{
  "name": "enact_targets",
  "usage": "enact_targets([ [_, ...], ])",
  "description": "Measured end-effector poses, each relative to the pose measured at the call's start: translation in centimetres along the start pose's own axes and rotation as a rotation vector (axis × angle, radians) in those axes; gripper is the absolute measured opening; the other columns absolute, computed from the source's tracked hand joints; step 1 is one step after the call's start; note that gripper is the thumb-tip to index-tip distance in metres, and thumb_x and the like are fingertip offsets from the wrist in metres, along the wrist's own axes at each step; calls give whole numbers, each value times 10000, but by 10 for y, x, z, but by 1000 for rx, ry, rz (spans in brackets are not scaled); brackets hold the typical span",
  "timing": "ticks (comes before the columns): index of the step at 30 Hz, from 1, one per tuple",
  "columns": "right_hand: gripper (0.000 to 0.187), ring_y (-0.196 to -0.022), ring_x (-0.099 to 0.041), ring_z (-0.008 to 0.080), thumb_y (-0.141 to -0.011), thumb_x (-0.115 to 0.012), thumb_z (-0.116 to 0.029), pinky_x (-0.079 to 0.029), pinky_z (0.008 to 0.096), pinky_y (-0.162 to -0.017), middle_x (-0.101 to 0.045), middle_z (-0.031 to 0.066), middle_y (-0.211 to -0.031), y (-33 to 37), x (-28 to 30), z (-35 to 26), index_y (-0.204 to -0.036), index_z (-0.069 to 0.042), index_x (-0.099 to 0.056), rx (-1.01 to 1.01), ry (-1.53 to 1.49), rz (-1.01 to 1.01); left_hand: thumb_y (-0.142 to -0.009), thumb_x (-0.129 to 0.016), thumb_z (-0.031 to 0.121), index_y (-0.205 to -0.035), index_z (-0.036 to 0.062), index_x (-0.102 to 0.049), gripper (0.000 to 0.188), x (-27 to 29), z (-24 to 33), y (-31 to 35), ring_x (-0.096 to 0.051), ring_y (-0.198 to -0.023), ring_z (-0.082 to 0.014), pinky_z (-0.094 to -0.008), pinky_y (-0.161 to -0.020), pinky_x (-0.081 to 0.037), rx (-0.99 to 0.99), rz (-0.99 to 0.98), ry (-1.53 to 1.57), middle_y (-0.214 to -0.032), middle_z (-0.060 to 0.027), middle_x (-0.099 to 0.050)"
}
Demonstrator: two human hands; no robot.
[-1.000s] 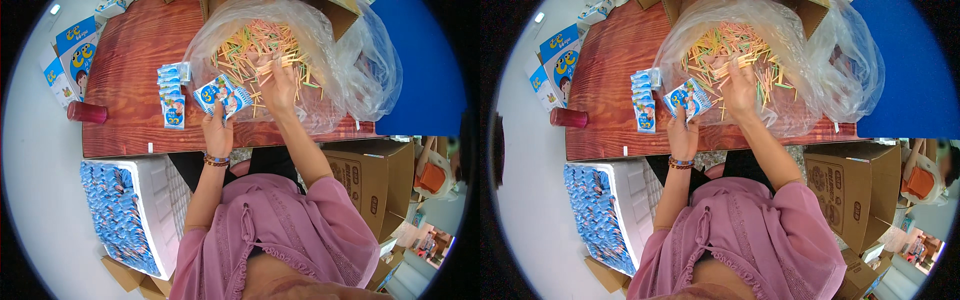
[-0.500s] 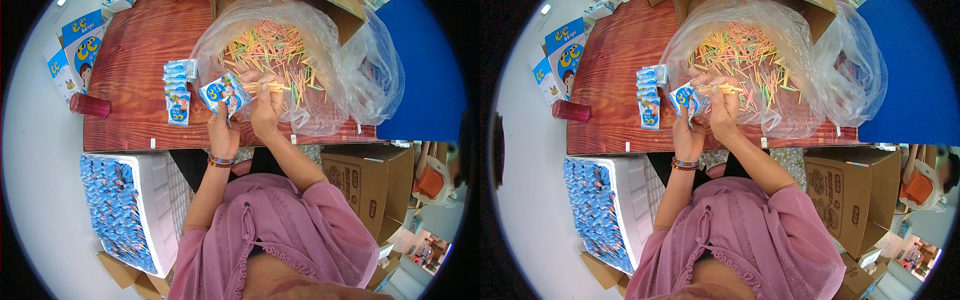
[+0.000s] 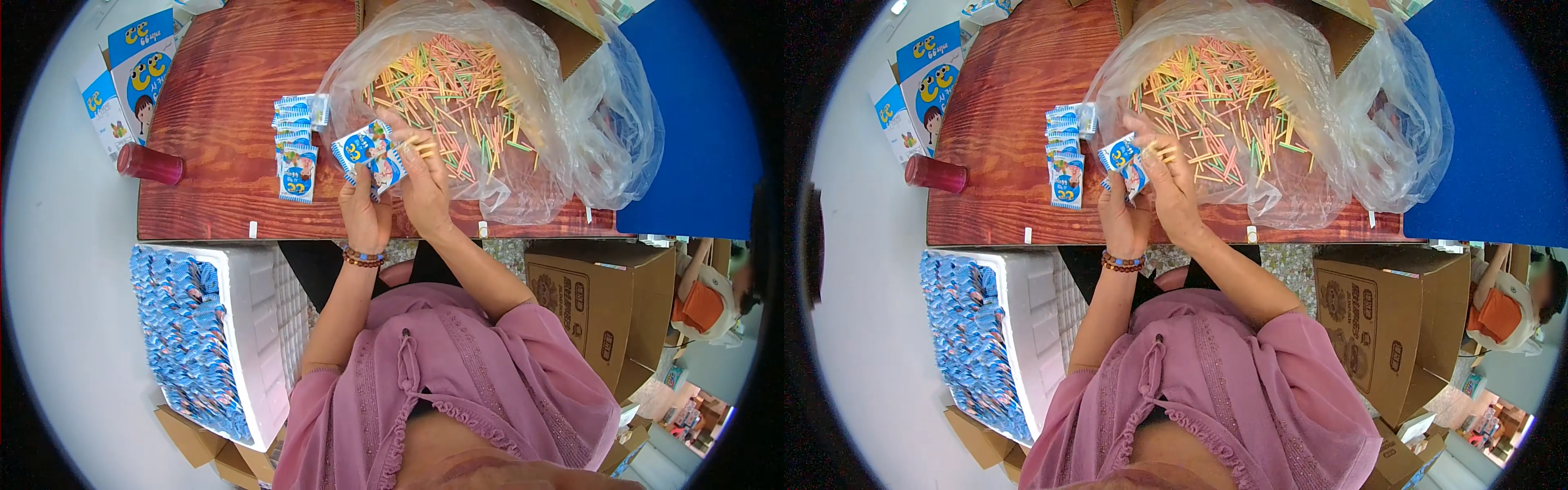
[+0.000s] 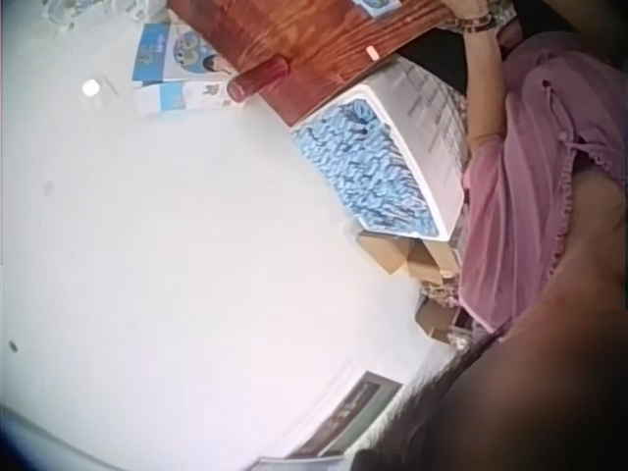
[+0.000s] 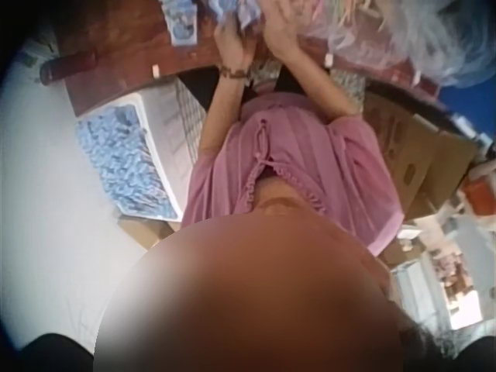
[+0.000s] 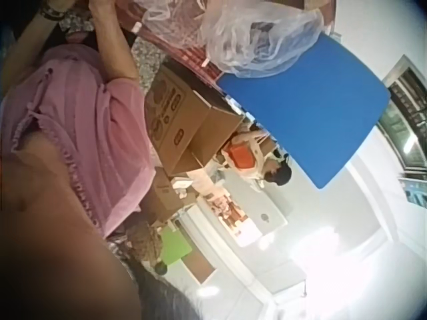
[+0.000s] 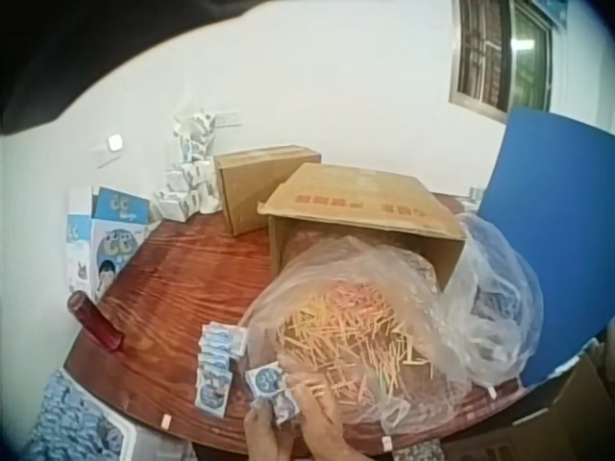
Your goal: The person is manually inserting wooden sticks into small printed plastic pouches and then organizing the pouches into a crate.
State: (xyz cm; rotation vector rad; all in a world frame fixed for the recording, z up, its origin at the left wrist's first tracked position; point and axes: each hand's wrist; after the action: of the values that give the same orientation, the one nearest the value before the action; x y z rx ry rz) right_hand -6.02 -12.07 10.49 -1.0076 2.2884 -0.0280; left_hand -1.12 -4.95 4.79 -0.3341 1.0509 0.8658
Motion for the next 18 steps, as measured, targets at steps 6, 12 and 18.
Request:
enact_targets([
  [6, 443, -1337, -361, 265, -999, -382, -265, -244, 378, -1119, -426, 177, -1406, -16, 14, 0, -1345, 11, -415, 45, 432, -276, -968, -540, 225, -1114, 47, -594, 236, 12, 3, -6, -606, -1030, -154, -342, -920, -481, 19, -14, 83, -1124, -41, -640],
  [12, 348, -1247, -450, 217, -975, -459, -203, -327, 354, -1062, -511, 135, -1293, -19, 22, -8, -1229, 18, -545, -79, 331, -224, -951, -557, 290, -1240, 51, -505, 378, 13, 7, -11, -562, -1122, -212, -409, -987, -437, 60, -79, 165, -1240, -65, -580],
  [18, 313, -1037, -567, 123, -867, -644, -83, -450, 293, -910, -608, 39, -1071, -24, 26, -12, -1167, -14, -585, -303, 562, -295, -948, -564, 259, -1224, 54, -519, 347, 15, 12, -15, -564, -1129, -207, -417, -995, -439, 39, -195, 261, -1221, -72, -593],
])
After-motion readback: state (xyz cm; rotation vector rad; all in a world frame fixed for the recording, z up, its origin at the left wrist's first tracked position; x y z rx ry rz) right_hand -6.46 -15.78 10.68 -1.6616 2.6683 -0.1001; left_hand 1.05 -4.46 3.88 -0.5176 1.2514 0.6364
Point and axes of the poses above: each hand's wrist, its own y-axis away from the middle knuckle, its own x-axis out of the back of the hand, z = x × y
